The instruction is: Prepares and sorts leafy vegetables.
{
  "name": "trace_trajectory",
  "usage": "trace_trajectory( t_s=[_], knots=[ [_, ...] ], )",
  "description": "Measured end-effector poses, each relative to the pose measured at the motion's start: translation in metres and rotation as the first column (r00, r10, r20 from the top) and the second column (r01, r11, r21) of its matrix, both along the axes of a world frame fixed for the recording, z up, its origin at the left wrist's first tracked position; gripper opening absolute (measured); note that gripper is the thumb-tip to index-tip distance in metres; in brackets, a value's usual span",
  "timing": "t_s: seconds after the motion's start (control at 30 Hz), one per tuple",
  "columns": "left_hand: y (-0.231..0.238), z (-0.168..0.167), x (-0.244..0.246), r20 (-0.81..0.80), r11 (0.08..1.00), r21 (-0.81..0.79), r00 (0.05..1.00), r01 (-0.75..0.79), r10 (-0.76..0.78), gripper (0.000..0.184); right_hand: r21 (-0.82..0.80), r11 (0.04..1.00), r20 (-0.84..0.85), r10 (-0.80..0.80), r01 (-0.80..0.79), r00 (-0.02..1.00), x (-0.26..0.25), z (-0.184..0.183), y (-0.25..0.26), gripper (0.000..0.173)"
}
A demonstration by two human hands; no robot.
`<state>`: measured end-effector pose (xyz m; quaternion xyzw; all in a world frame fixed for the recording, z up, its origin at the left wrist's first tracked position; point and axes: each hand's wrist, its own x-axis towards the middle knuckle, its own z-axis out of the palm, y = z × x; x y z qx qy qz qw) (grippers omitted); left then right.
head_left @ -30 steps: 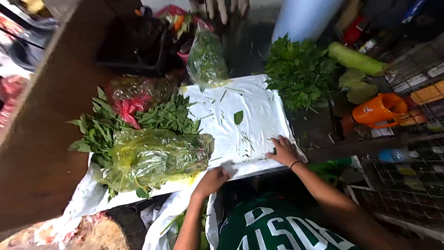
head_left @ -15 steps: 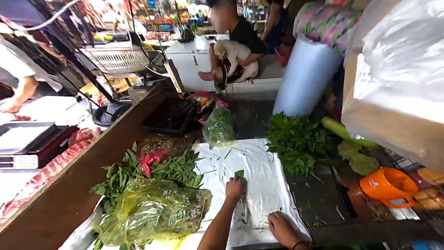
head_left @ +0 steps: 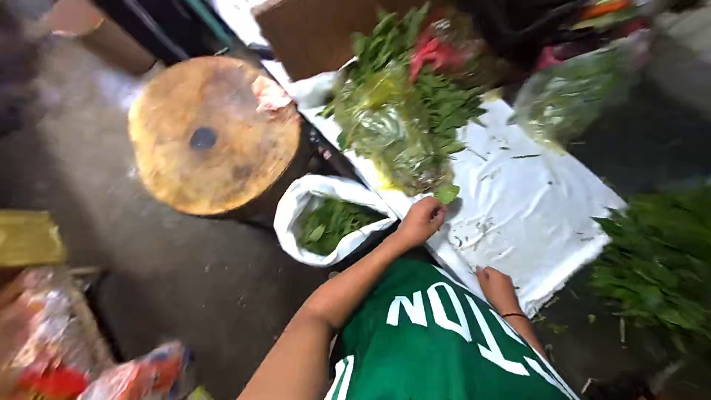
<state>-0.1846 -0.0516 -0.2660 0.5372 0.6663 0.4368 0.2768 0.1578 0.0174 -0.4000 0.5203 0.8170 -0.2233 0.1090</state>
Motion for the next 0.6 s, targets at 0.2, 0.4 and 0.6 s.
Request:
trace_trajectory(
  t_s=[0.2,0.4,0.6],
  knots=[
    [-0.181,-0.047,-0.062,-0.05,0.762,-0.351,0.824,-0.544,0.565,0.029,-0.182,0.924,-0.262,0.283,-0.336,0.922,-0.129,0.077,-0.008,0.045],
    [-0.262,-0.092,-0.079,-0.096,0.702,-0.64,0.938,-0.314,0.332,0.05,-0.277,0.615,-0.491,0.57,-0.738,0.659,-0.332,0.129,-0.094,0.041],
    [-0.259,-0.1,-0.072,-0.198,0.712,-0.692,0.98,-0.119,-0.029,0.039,-0.203,0.576,-0.406,0.686,-0.792,0.604,-0.409,0.111,-0.137,0.051]
  ],
)
